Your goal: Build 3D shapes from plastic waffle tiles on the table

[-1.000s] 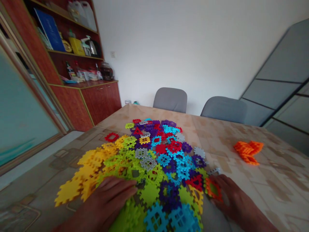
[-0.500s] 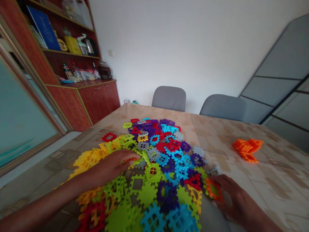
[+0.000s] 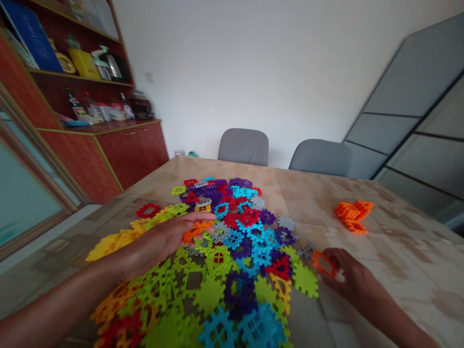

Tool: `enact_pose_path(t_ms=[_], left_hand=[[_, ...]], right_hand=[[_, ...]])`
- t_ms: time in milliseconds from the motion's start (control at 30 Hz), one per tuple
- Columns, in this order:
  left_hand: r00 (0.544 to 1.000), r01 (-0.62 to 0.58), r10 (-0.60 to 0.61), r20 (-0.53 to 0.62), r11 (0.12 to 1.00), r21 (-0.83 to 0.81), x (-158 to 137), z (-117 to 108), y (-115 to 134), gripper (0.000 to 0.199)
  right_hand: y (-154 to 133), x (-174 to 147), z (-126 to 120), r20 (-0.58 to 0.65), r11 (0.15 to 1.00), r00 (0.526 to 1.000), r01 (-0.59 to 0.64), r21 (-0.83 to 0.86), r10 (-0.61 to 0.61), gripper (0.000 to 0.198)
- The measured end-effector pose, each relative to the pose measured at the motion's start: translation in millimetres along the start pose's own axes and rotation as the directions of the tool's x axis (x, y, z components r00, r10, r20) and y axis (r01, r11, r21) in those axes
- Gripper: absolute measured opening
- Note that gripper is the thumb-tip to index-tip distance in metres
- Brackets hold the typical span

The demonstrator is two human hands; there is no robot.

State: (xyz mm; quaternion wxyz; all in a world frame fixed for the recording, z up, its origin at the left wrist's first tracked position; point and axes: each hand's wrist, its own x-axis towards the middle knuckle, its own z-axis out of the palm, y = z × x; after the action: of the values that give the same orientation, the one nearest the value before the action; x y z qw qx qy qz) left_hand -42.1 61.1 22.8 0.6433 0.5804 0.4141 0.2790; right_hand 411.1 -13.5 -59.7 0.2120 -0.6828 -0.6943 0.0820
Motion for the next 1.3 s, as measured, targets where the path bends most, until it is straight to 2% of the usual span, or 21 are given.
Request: enact_pose_path(t_ms=[100, 233, 400, 500, 600, 767, 967, 1100, 1300], left_hand=[[0.989, 0.064, -0.046, 0.141, 0.99, -0.129, 12.1, 21.9, 0.4, 0.049], [0.962, 0.088, -0.046, 0.269, 0.985, -0.148, 30.9, 48.2, 0.9, 0.051], [0.931, 0.011, 0.029, 0.364, 0.994, -0.105, 54.0, 81.7, 0.6, 0.069], [0.915, 0.003, 0.02, 0.402, 0.998, -0.057, 62.1, 97.5, 2.6, 0.073], [0.916, -0.013, 0.014, 0.4, 1.0, -0.007, 67.3, 107.5, 3.2, 0.072], [0.919, -0.045, 0.037, 0.393, 0.999, 0.011, 74.1, 110.1, -2.5, 0.069], [0.914, -0.049, 0.033, 0.405, 0.998, 0.03, 73.9, 102.2, -7.9, 0.063], [0.926, -0.027, -0.013, 0.378, 0.994, 0.102, 68.4, 99.3, -6.9, 0.069], [0.942, 0.011, -0.061, 0.33, 0.988, 0.153, 64.2, 99.4, -9.5, 0.068]], right_hand=[[16.0, -0.5, -2.2, -0.015, 0.998, 1.0, -0.013, -0.055, 0.012, 0.036], [24.5, -3.7, -9.6, 0.019, 0.997, 0.999, -0.029, -0.073, 0.03, 0.051], [11.5, -3.9, -19.4, 0.099, 0.995, 0.993, -0.05, -0.087, 0.059, 0.033], [7.9, -2.4, -16.9, 0.064, 0.993, 0.996, -0.062, -0.095, 0.069, 0.028], [17.5, -0.5, -13.7, -0.007, 0.997, 0.998, -0.062, -0.037, 0.062, 0.026], [60.1, 10.6, -26.9, -0.149, 0.991, 0.983, -0.09, 0.1, 0.104, 0.034], [112.9, 42.1, -56.3, -0.269, 0.976, 0.943, -0.163, 0.141, 0.196, 0.047], [126.9, 48.4, -62.5, -0.254, 0.976, 0.95, -0.141, 0.163, 0.18, 0.057], [134.0, 23.8, -61.3, -0.151, 0.972, 0.969, -0.17, 0.162, 0.195, 0.054]])
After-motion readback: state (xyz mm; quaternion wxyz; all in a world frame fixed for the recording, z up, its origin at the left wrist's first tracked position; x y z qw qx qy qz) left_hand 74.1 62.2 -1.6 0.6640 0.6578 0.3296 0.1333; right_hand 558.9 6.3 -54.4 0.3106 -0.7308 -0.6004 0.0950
